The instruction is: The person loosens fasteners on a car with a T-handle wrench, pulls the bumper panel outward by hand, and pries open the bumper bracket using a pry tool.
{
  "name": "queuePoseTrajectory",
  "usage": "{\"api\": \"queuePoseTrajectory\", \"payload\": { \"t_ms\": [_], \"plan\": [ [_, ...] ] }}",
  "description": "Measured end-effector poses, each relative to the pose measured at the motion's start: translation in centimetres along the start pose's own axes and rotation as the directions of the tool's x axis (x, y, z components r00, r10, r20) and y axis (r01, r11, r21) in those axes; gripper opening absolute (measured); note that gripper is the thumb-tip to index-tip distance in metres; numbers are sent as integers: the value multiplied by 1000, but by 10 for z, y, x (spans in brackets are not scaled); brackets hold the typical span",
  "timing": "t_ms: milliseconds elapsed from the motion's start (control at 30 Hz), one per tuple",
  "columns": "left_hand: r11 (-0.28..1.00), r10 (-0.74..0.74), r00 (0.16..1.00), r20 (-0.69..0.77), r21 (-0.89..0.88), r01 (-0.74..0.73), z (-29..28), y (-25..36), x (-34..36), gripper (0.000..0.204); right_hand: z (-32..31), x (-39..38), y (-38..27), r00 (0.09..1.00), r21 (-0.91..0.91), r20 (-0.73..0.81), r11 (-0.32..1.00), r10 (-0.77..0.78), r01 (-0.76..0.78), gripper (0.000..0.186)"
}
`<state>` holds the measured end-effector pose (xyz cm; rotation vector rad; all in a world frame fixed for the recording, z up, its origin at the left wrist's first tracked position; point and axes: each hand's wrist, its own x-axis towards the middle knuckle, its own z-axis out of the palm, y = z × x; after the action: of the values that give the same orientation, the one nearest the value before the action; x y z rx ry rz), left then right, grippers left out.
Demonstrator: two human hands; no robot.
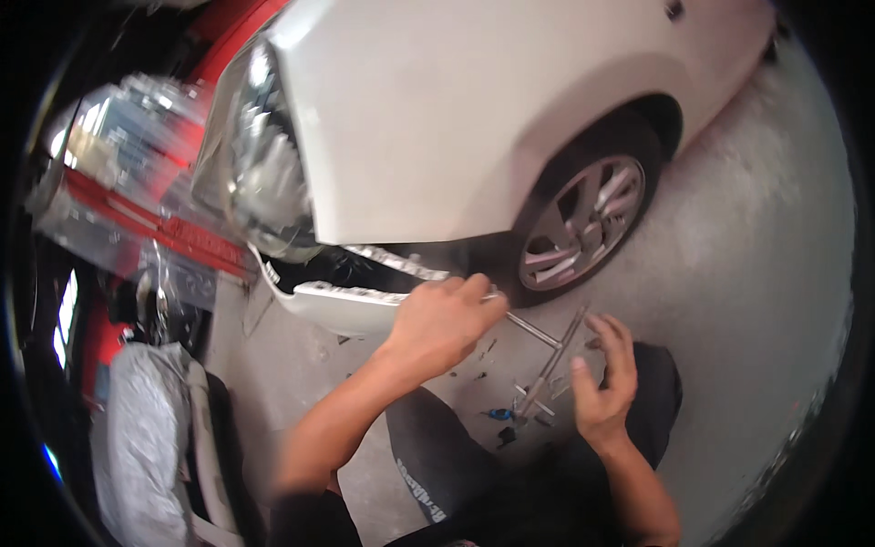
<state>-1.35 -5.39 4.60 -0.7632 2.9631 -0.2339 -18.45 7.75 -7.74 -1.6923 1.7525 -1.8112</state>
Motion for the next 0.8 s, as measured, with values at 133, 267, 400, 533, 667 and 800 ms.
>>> {"api": "queuePoseTrajectory", "payload": {
  "t_ms": [133, 267, 400, 533, 667, 800],
  "plan": [
    [998, 34, 999, -24, 62, -32, -8, 7, 3, 26, -11, -9, 2, 559, 729, 636, -179, 531, -660, 51],
    [986, -16, 1000, -16, 164, 19, -9, 10, 4, 34, -11, 17, -2, 607, 640, 740, -26, 289, -768, 46],
    [982, 21, 1000, -16, 189, -17, -7, 22, 10, 41, 11, 7, 18, 960, 402, 232, 914, -160, 55, 45],
    [969, 18, 998, -60, 249, -2, 0, 19, 11, 31, -1, 13, 14, 939, 56, 186, 958, -288, 282, 37],
    [965, -6, 997, -72, 260, 24, 3, 19, 8, 20, 3, -13, 20, 996, 386, -9, 918, -92, 88, 39],
    [969, 8, 996, -89, 246, 14, 2, 21, 12, 19, -17, -32, 22, 548, 600, 788, -151, 281, -785, 44]
  ]
}}
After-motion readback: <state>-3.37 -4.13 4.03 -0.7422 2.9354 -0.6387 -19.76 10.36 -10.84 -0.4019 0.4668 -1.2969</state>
